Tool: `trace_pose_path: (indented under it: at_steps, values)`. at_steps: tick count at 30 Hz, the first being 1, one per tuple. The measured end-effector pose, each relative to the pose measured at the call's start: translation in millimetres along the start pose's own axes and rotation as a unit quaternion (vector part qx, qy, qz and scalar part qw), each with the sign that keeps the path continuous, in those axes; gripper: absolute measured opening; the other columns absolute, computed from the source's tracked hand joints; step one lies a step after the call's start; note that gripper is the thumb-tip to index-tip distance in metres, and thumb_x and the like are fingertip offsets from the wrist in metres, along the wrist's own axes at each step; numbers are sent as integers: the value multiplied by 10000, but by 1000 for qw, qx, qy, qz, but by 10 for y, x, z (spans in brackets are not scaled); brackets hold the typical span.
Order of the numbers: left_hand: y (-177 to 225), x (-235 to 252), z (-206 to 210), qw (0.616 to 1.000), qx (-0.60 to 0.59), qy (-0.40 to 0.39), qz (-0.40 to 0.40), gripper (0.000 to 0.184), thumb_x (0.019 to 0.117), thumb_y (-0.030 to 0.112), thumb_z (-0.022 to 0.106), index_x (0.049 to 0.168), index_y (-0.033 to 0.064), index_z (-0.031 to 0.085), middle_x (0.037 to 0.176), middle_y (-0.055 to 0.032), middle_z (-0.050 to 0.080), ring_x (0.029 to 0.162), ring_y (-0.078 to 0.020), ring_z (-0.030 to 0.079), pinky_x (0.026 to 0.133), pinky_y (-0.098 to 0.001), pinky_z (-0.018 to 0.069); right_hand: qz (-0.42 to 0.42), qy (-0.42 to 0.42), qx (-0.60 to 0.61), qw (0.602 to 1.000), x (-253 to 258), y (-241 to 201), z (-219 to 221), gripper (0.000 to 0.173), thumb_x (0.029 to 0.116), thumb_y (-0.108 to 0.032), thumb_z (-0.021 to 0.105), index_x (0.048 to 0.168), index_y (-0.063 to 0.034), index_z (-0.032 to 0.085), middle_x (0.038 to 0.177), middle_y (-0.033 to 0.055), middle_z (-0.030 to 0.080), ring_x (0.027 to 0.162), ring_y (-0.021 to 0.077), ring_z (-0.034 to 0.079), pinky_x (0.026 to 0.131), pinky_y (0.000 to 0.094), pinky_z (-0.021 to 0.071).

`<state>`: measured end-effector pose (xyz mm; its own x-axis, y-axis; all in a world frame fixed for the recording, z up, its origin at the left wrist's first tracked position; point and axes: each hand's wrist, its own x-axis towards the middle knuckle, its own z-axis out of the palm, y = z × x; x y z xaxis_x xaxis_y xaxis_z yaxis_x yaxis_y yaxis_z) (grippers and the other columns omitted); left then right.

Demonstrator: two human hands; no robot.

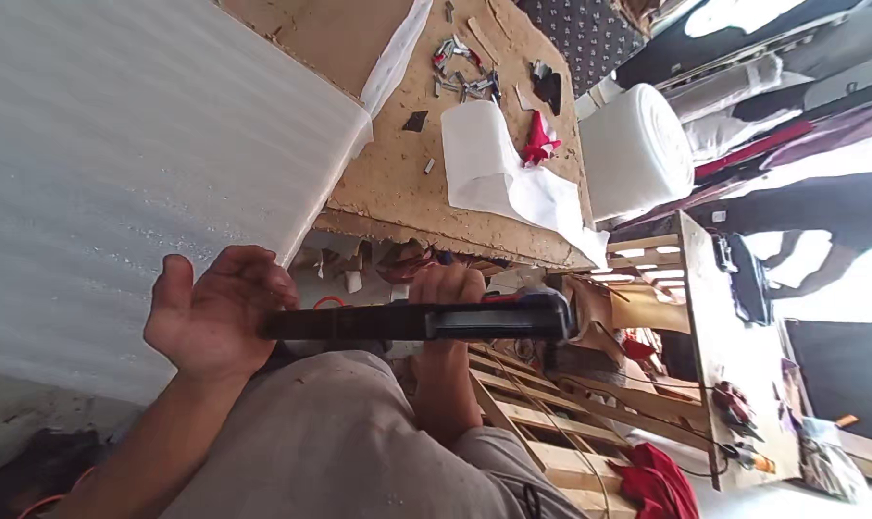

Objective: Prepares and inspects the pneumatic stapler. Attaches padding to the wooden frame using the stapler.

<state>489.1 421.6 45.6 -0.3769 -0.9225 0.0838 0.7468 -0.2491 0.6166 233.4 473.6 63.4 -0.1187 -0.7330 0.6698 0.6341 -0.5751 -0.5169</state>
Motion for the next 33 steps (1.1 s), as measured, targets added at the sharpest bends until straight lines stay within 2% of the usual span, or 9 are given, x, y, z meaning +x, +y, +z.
trace_pose_path:
  at_steps: [3, 8, 13, 17, 21, 23, 25, 29, 33]
  values:
    - [3, -40, -32, 1000, -26, 14, -9, 698, 1016, 666, 250, 1169, 162, 708, 910, -21, 740, 798, -145, 722, 720, -314, 619, -13, 17, 1, 1000, 86, -231, -57, 356, 892, -508, 661, 917, -156, 705, 695, -18, 632, 601, 129, 607, 569, 302, 512]
    - [-168, 59, 512, 995, 9, -94, -4, 799, 997, 737, 244, 1463, 153, 528, 1408, -98, 617, 1282, -299, 602, 1075, -478, 507, 101, 19, 78, 992, -152, 33, -26, 329, 924, -455, 678, 1065, -170, 762, 780, -50, 734, 695, 71, 694, 690, 289, 595]
    - [-297, -94, 664, 992, 63, -111, 17, 818, 1010, 723, 212, 1386, 101, 588, 1331, -128, 660, 1246, -301, 628, 1071, -482, 515, 150, -4, 222, 963, -292, 165, -108, 367, 921, -428, 678, 1076, -105, 757, 787, -21, 742, 731, 98, 712, 755, 310, 594]
    - [-497, -196, 688, 999, 9, -9, 47, 640, 1060, 605, 284, 1196, 140, 703, 1113, -52, 750, 975, -198, 745, 860, -376, 632, 122, -3, 120, 985, -304, 18, -282, 354, 891, -463, 710, 1048, -146, 738, 831, -3, 726, 698, 118, 686, 642, 314, 583]
    - [-634, -283, 670, 990, 118, 70, 39, 592, 1091, 504, 243, 1219, 88, 644, 1126, -73, 731, 1011, -202, 716, 905, -389, 601, 121, 27, 29, 992, -332, -152, -352, 356, 910, -522, 673, 1073, -218, 763, 826, -51, 751, 685, 70, 691, 642, 307, 600]
    - [-692, -493, 554, 949, 304, 68, 43, 465, 1109, 314, 343, 1231, -32, 630, 1121, -92, 718, 1012, -145, 692, 918, -356, 585, 154, 23, -2, 988, -292, -284, -422, 350, 910, -538, 661, 1067, -244, 770, 771, -97, 731, 645, 21, 669, 619, 258, 592]
    - [-696, -700, 414, 864, 502, 24, 38, 347, 1067, 201, 483, 1263, -29, 654, 1118, -101, 734, 1007, -133, 706, 909, -336, 598, 190, 2, -36, 981, -276, -443, -654, 359, 918, -541, 653, 1115, -262, 761, 792, -115, 725, 693, 17, 674, 683, 261, 604]
    - [-510, -837, 105, 707, 704, 34, 53, 334, 1047, 203, 504, 1284, 48, 681, 1194, -78, 741, 1158, -201, 685, 1028, -402, 547, 282, -2, -84, 956, -372, -542, -922, 348, 912, -455, 669, 1111, -179, 742, 809, -40, 727, 741, 115, 693, 778, 350, 601]
    - [-6, -499, -580, 589, 808, 0, 25, 361, 1047, 244, 516, 1353, 125, 666, 1447, -62, 619, 1423, -257, 501, 1193, -490, 379, 371, 89, -287, 879, -507, -373, -454, 293, 870, -308, 776, 1132, -183, 732, 865, -28, 755, 727, 119, 708, 700, 338, 622]
